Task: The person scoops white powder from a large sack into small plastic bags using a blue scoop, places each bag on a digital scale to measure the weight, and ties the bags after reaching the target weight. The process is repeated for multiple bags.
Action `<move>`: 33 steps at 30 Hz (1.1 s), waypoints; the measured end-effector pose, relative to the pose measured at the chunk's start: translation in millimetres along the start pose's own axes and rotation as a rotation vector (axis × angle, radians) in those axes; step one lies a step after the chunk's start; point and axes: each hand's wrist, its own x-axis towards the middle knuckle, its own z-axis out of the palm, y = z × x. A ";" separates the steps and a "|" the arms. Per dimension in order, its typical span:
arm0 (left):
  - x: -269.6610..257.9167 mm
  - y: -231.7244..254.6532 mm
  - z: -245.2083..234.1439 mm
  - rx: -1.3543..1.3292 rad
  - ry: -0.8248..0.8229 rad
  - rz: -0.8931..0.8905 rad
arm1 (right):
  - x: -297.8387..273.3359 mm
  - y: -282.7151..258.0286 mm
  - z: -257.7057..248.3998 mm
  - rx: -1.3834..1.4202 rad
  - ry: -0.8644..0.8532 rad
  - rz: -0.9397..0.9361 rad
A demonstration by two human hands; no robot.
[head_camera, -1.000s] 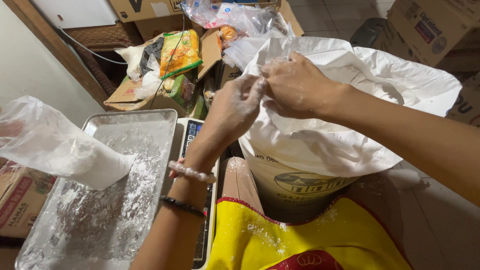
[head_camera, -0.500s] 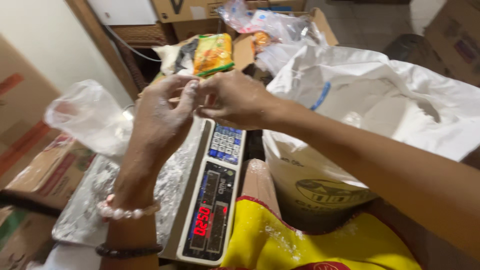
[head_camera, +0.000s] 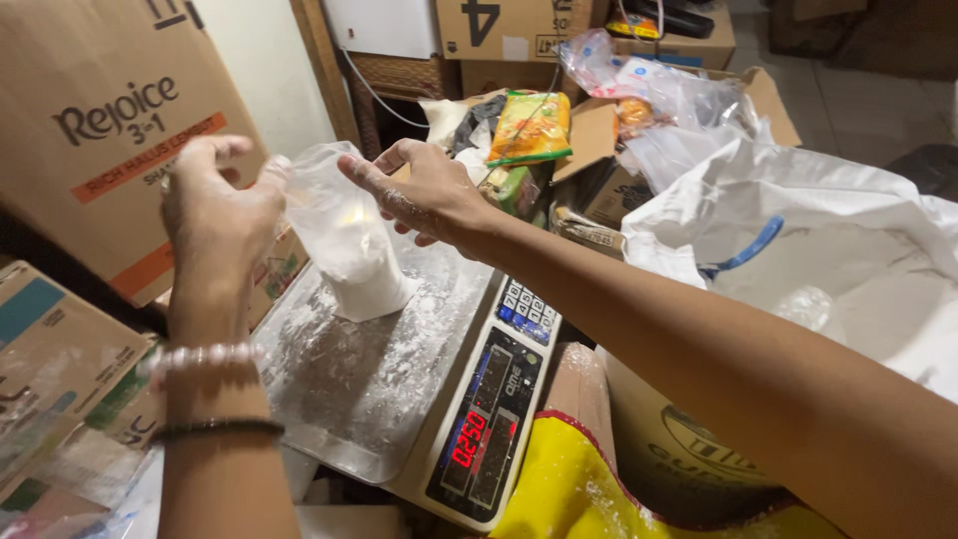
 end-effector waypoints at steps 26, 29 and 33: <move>10.4 18.0 -37.8 -0.281 -0.388 -0.372 | 17.2 -21.8 -3.6 -0.405 0.194 -0.437; 14.3 17.0 -45.9 -0.320 -0.403 -0.468 | 16.4 -29.8 -8.3 -0.395 0.174 -0.442; 8.4 8.0 -43.8 -0.253 -0.506 -0.382 | 12.1 -38.2 -9.9 -0.483 0.053 -0.394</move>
